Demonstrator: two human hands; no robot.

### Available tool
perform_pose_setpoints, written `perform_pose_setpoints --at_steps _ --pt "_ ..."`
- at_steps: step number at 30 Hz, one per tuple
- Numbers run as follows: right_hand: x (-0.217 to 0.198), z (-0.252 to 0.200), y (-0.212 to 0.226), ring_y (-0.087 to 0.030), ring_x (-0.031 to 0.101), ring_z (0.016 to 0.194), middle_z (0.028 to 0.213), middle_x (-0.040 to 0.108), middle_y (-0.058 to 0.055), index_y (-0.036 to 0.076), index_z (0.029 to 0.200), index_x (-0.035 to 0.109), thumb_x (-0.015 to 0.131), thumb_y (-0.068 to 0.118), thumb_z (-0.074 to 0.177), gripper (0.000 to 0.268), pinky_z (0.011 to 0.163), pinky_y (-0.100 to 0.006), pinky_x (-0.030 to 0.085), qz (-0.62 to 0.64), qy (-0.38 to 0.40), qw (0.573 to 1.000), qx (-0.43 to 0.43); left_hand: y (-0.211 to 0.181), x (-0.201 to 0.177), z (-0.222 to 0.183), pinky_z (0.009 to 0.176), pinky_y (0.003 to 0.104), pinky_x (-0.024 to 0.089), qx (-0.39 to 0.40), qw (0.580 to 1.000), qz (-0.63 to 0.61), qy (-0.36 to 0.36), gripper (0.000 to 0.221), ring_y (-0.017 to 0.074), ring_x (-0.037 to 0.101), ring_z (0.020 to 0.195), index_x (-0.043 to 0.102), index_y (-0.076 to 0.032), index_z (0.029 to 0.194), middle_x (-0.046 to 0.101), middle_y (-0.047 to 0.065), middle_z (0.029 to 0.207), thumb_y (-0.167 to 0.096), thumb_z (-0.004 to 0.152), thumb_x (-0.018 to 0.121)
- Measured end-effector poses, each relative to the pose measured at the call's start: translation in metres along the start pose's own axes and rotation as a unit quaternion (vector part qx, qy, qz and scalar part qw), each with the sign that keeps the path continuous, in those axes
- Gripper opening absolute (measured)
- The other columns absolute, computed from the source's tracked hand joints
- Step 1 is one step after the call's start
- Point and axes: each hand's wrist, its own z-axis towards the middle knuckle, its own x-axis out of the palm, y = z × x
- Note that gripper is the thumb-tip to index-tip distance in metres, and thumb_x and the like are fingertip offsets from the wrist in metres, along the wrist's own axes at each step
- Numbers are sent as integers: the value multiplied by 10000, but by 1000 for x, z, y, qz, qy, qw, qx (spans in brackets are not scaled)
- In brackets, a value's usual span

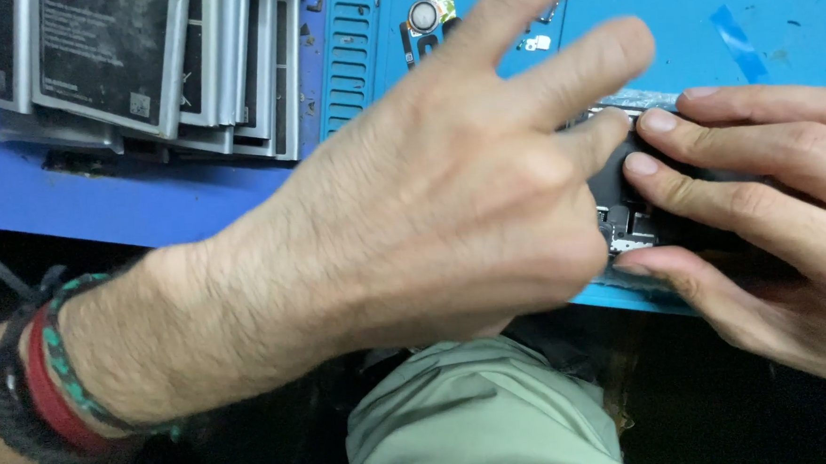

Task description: The person uses a metal spudger to pry and lift a black internal component from the back of a disassembled smartphone. They carefully maneuver the tool under the part to detach it from the phone's chassis.

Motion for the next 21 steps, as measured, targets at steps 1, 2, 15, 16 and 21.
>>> perform_pose_setpoints --at_steps 1,2,15,16,21 --pt "0 -1 0 -559 679 1356 1373 721 -333 -127 1269 766 839 255 945 505 1218 -596 555 0 0 1000 0 2 -1 0 1088 532 467 0 1000 0 0 203 310 591 1201 753 -175 770 662 -42 904 -147 971 738" --pt "0 -2 -1 -560 673 1362 1386 713 -332 -120 1284 768 842 254 948 508 1220 -598 552 -4 4 1000 0 4 -1 -1 1032 526 472 -3 1000 10 10 173 298 580 1206 761 -169 778 680 -71 929 -202 948 755" --pt "-4 -8 -3 -597 684 1367 1420 685 -334 -64 1359 757 833 264 1007 488 1193 -638 564 -40 6 998 -39 -5 -1 -3 1085 542 499 22 996 82 -33 304 311 600 1193 753 -177 792 695 15 912 1 1037 776" --pt "-4 -8 -3 -597 684 1367 1420 685 -334 -64 1359 757 833 264 1007 488 1193 -638 564 -40 6 998 -40 -5 0 -3 1085 542 499 22 996 82 -34 304 311 600 1193 753 -177 792 695 15 912 1 1037 776" --pt "-3 -8 1 -626 667 1389 1437 676 -349 -77 1370 743 835 282 1003 521 1214 -666 540 -36 -3 998 -46 -8 0 -2 1072 506 491 28 993 108 -29 280 281 587 1163 759 -212 777 627 -26 855 -62 1009 805"
